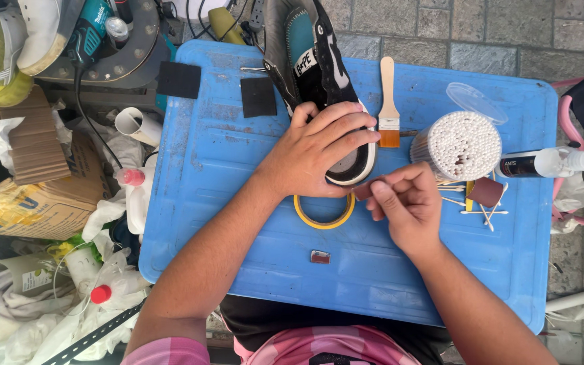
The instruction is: The person sands the white midsole of a black and white sneaker using a small sanding block. They rotate the shoe to access different areas along the sole and then place the shoe on the blue work surface.
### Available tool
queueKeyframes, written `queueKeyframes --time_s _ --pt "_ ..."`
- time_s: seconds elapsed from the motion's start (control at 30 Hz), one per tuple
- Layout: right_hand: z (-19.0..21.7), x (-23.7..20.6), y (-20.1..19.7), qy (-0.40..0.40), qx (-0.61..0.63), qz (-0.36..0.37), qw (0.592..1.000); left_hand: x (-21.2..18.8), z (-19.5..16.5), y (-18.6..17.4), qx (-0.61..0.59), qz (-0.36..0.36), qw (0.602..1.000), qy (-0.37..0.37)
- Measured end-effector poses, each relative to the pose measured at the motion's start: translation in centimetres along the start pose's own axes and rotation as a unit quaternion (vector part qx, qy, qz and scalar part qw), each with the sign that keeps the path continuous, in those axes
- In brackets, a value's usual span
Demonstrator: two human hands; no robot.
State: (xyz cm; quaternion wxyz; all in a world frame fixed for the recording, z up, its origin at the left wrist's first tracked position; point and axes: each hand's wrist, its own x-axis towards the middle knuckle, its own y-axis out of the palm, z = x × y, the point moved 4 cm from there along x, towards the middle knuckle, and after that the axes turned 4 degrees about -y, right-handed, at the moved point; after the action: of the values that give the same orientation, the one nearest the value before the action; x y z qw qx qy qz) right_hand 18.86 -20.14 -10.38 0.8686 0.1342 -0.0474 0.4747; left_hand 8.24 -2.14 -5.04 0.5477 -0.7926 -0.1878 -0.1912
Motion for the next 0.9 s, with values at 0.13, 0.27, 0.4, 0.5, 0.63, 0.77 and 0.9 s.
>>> queueKeyframes --time_s 0.13,0.27,0.4,0.5,0.63,0.77,0.9 --pt "-0.2 0.0 0.6 -0.01 -0.04 0.045 0.998 0.0 -0.1 0.1 0.008 -0.023 1.0 0.0" --pt "-0.1 0.1 0.7 -0.023 -0.068 0.045 0.996 -0.1 -0.1 0.2 -0.003 -0.04 0.999 0.012" --pt "-0.3 0.3 1.0 -0.054 -0.069 0.044 0.995 -0.2 -0.1 0.2 -0.007 -0.054 0.998 0.021" --pt "-0.3 0.4 1.0 -0.072 -0.103 0.023 0.992 -0.3 0.0 0.3 -0.001 -0.053 0.998 0.017" --pt "-0.6 0.0 1.9 -0.066 -0.166 0.065 0.982 -0.2 0.0 0.3 0.002 -0.056 0.998 0.01" --pt "-0.3 0.1 0.7 -0.046 -0.082 0.024 0.995 -0.5 -0.2 -0.7 -0.01 -0.063 0.998 -0.003" --pt "-0.2 0.8 -1.0 -0.011 -0.008 -0.014 1.0 -1.8 0.2 -3.1 -0.096 -0.08 0.992 -0.019"
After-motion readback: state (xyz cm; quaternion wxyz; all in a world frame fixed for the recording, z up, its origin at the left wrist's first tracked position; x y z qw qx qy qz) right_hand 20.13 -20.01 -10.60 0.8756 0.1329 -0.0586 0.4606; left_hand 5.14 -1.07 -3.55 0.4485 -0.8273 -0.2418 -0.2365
